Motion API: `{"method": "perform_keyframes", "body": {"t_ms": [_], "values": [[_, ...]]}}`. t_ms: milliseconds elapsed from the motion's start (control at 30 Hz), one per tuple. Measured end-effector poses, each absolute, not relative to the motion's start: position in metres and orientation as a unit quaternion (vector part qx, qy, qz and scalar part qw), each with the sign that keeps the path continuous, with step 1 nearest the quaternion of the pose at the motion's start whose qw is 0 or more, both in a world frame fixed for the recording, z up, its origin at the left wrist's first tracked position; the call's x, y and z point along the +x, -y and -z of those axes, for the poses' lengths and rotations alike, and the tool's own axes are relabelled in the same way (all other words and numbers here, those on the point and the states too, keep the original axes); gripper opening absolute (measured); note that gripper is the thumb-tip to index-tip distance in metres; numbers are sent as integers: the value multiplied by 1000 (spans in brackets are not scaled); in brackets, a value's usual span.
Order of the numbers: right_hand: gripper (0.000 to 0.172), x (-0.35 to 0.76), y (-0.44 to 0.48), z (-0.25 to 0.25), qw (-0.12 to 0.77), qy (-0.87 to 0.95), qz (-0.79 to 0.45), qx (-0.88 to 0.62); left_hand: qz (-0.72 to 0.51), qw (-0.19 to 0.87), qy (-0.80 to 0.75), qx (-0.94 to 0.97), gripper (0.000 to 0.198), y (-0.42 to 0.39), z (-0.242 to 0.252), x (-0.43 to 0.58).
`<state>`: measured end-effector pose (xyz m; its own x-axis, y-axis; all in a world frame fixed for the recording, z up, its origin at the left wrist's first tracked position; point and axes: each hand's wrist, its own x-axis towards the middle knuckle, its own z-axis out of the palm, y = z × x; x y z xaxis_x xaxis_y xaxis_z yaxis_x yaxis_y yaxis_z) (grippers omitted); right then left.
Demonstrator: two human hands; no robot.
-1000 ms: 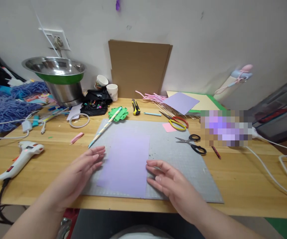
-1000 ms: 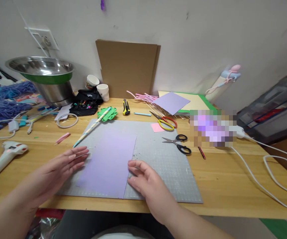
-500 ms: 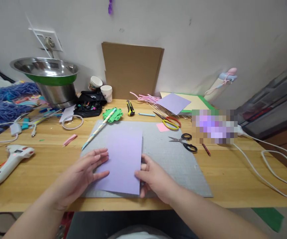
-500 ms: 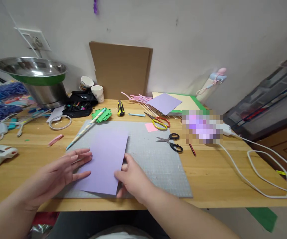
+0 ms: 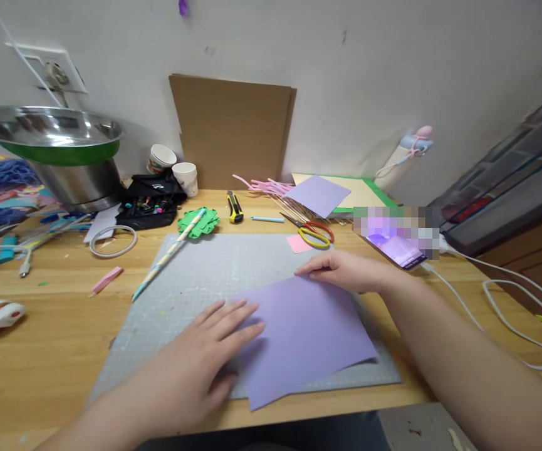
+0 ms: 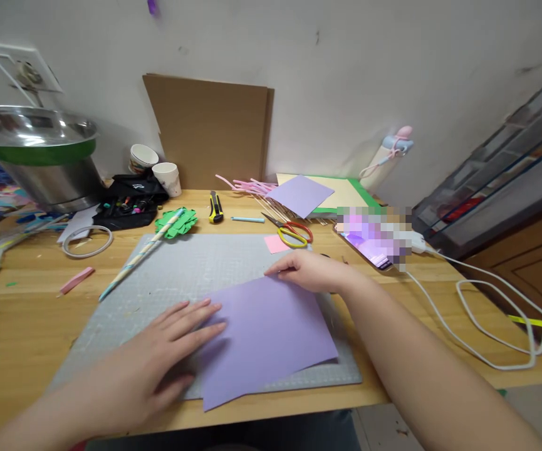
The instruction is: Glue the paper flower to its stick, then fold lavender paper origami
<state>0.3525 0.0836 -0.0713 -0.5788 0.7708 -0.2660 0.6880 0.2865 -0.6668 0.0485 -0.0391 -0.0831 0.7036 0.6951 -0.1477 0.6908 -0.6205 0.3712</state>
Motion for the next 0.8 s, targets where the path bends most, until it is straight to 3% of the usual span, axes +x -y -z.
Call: {"method": "perform_keyframes", "body": {"t_ms": [167,433,667,800], "values": [[29,347,-101,81,101,826,-359,-423,29,255,-323,911,88,37,84,67],[24,326,-109,112,176,874,-263,-367,22,243,-259,934,70,28,82,84],[22,324,-106,118,200,872,-116,-431,-68,124,-528,837,69,-5,115,72],[43,392,-122,98,274,743,22,-611,-71,143,-523,837,69,-8,122,65]]}}
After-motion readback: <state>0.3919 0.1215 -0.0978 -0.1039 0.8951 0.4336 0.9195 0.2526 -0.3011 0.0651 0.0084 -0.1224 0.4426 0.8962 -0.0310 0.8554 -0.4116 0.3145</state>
